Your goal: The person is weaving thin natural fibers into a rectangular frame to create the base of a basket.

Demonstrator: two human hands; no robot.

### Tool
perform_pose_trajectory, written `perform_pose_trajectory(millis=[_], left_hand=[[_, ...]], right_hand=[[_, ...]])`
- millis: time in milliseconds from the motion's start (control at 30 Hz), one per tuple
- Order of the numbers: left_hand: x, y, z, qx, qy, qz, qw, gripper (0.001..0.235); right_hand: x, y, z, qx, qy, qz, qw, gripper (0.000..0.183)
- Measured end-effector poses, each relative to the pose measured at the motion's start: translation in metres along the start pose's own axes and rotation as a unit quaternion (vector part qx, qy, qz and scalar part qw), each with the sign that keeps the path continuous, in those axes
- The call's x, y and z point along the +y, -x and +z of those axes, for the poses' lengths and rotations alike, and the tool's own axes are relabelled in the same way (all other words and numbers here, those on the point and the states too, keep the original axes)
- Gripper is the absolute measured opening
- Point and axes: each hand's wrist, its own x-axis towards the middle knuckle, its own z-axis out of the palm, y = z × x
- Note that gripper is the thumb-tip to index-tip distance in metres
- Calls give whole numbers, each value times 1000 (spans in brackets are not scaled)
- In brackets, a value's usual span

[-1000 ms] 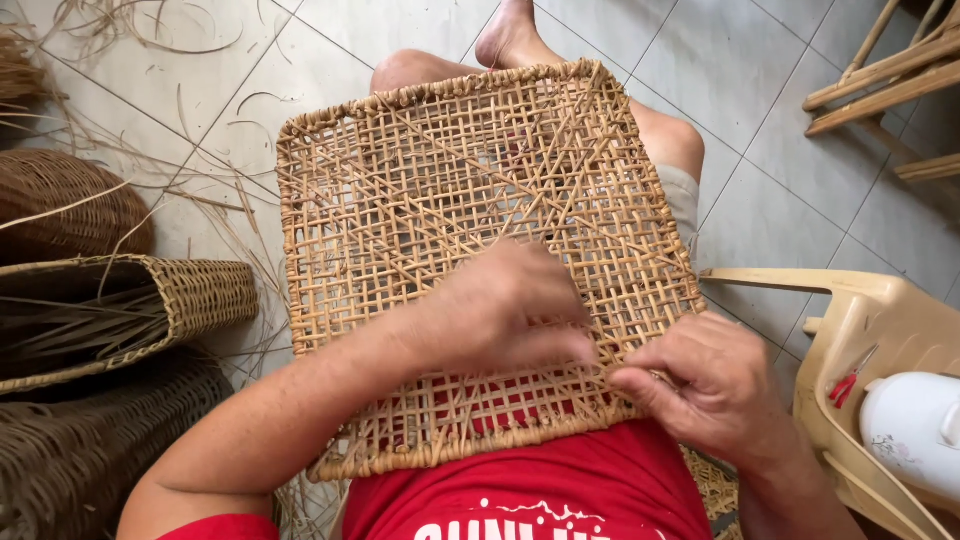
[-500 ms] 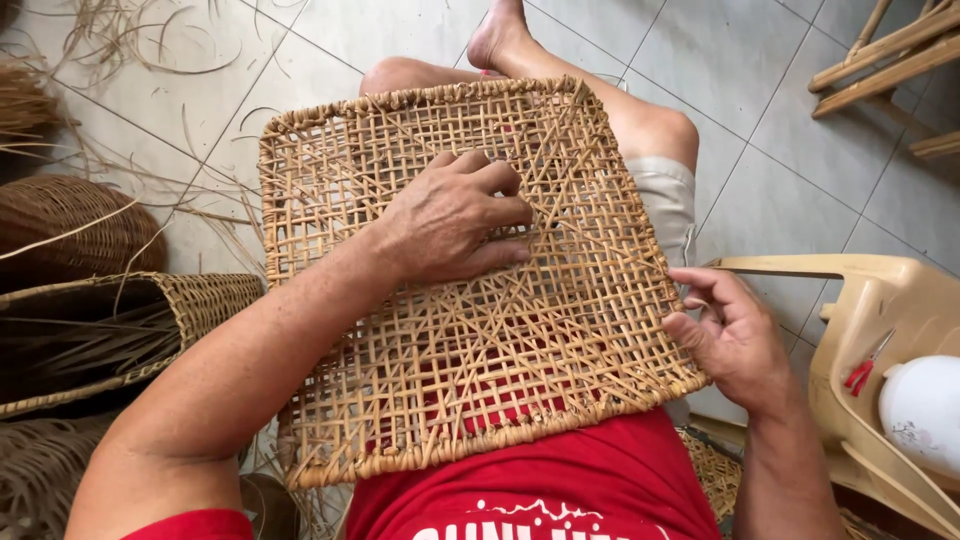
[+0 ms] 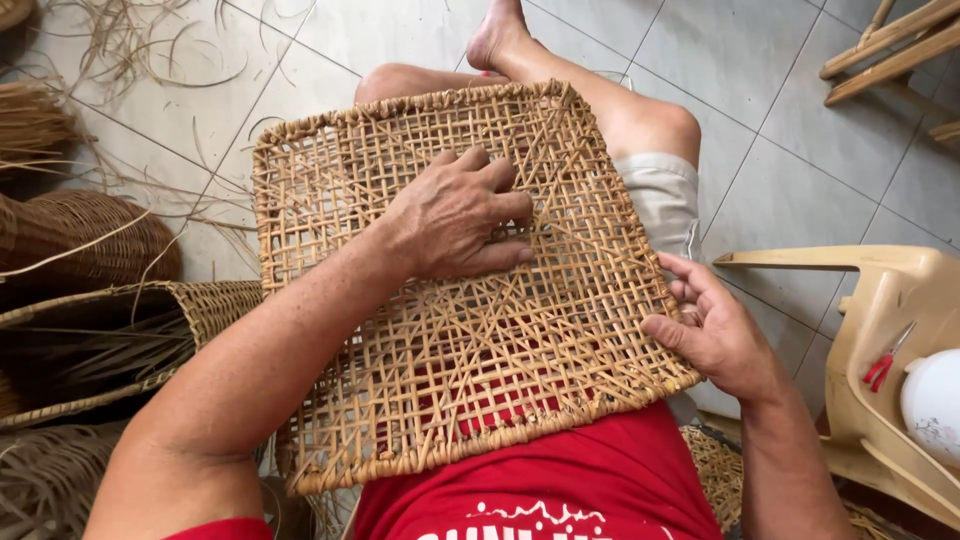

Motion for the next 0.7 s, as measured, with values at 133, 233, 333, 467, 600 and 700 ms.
perform_pose_trajectory(millis=[133, 233, 333, 467, 600, 700], left_hand=[[4, 3, 5, 17, -3, -8, 1000, 50], [3, 4, 6, 11, 4, -16, 1000, 49], [2, 4, 12, 28, 8, -8, 1000, 47], [5, 5, 6, 57, 33, -13, 998, 43], [14, 16, -27, 35, 142, -68, 987, 72], [2, 37, -42, 7, 124, -188, 974, 66]], right_hand=[[23, -2, -9, -10, 2, 8, 1000, 90], [14, -2, -5, -3, 3, 10, 1000, 90], [17, 0, -6, -6, -10, 6, 1000, 90], [1, 3, -3, -19, -52, -15, 998, 89], [-18, 13, -6, -21, -110, 60, 992, 91], [-24, 15, -6, -37, -95, 66, 993, 97]])
